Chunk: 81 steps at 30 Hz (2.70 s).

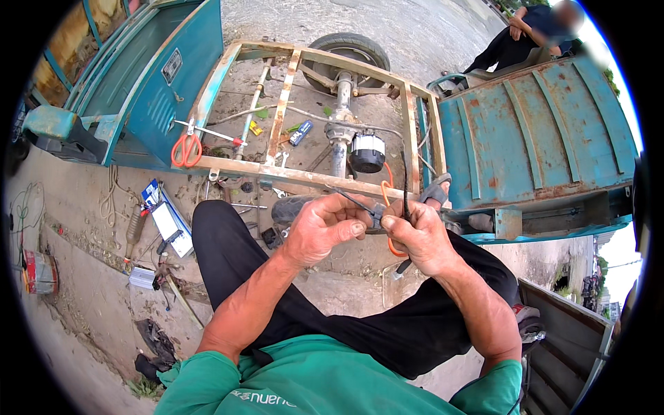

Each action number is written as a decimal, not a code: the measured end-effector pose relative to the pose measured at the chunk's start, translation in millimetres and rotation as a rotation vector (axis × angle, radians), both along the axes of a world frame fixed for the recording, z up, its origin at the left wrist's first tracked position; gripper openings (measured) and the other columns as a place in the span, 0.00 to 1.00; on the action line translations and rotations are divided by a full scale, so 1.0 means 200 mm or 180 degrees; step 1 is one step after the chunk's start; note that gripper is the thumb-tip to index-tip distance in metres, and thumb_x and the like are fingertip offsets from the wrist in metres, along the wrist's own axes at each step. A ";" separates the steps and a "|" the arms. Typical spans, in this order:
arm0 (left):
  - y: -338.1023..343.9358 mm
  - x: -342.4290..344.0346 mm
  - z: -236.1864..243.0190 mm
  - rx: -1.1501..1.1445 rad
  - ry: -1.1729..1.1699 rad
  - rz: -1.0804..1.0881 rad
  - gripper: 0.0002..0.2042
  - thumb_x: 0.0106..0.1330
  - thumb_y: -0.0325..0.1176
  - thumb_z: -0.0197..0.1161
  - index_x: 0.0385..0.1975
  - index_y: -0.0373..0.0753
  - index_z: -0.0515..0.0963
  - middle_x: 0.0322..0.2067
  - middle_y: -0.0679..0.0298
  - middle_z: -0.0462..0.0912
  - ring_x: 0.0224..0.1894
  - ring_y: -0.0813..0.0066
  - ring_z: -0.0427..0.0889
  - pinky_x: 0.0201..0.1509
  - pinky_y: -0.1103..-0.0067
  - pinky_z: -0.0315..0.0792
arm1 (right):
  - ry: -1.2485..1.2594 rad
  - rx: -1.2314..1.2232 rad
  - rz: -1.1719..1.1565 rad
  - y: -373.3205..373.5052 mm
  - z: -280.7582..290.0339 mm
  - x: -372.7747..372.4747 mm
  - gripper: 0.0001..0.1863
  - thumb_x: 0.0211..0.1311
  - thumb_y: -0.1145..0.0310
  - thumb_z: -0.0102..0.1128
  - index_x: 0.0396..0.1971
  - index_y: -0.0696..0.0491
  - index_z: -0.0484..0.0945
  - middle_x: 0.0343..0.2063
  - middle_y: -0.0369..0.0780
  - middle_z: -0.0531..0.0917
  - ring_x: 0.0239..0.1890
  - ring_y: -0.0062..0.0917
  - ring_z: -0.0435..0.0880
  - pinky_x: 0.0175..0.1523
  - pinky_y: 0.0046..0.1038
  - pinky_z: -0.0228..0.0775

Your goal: The person sits on the ground and uses scissors to cut the outer insulation of a black cable, then twists the exposed wires together. The person handles the cable and scissors throughout the clip.

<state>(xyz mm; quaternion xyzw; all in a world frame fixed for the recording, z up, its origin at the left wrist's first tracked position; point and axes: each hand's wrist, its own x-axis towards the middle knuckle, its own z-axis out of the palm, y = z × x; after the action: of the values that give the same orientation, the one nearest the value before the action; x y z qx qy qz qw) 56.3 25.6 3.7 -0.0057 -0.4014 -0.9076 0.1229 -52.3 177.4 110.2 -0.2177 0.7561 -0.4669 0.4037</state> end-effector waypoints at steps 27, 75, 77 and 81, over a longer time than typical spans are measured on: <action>0.07 0.04 0.18 -0.1675 -0.0204 0.0788 0.09 0.67 0.33 0.62 0.39 0.33 0.78 0.26 0.64 0.81 0.27 0.82 0.79 0.31 0.81 0.74 | 0.0191 -0.0164 0.0025 0.04 0.02 0.07 0.11 0.64 0.64 0.59 0.28 0.56 0.73 0.18 0.28 0.69 0.19 0.10 0.62 0.24 0.18 0.53; -0.80 1.26 -1.42 0.0952 -0.2756 0.2646 0.07 0.67 0.33 0.60 0.35 0.37 0.77 0.25 0.67 0.79 0.22 0.82 0.74 0.27 0.81 0.69 | -0.0253 0.0084 -0.0037 -0.20 0.01 -0.02 0.10 0.66 0.61 0.58 0.31 0.50 0.69 0.17 0.28 0.63 0.14 0.12 0.58 0.20 0.17 0.49; -0.88 1.15 -1.55 0.0888 -0.2990 0.2383 0.07 0.66 0.34 0.60 0.35 0.36 0.78 0.25 0.67 0.79 0.22 0.81 0.74 0.26 0.80 0.69 | -0.0245 -0.0058 -0.0109 -0.14 0.07 -0.16 0.11 0.66 0.60 0.58 0.33 0.50 0.69 0.17 0.28 0.63 0.13 0.12 0.57 0.20 0.17 0.48; -1.09 0.86 -1.74 0.0370 -0.3361 0.1945 0.09 0.66 0.35 0.61 0.36 0.35 0.78 0.26 0.65 0.80 0.23 0.79 0.76 0.24 0.80 0.69 | -0.0326 -0.0306 -0.0663 -0.02 0.09 -0.42 0.13 0.65 0.59 0.58 0.35 0.53 0.69 0.15 0.28 0.62 0.12 0.12 0.57 0.18 0.17 0.47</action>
<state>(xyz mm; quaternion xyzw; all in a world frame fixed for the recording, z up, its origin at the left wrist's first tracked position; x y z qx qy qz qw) 229.0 -193.3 -345.3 0.5669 -0.3414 -0.7320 0.1623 -136.3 173.6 127.7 -0.1330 0.7298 -0.5525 0.3801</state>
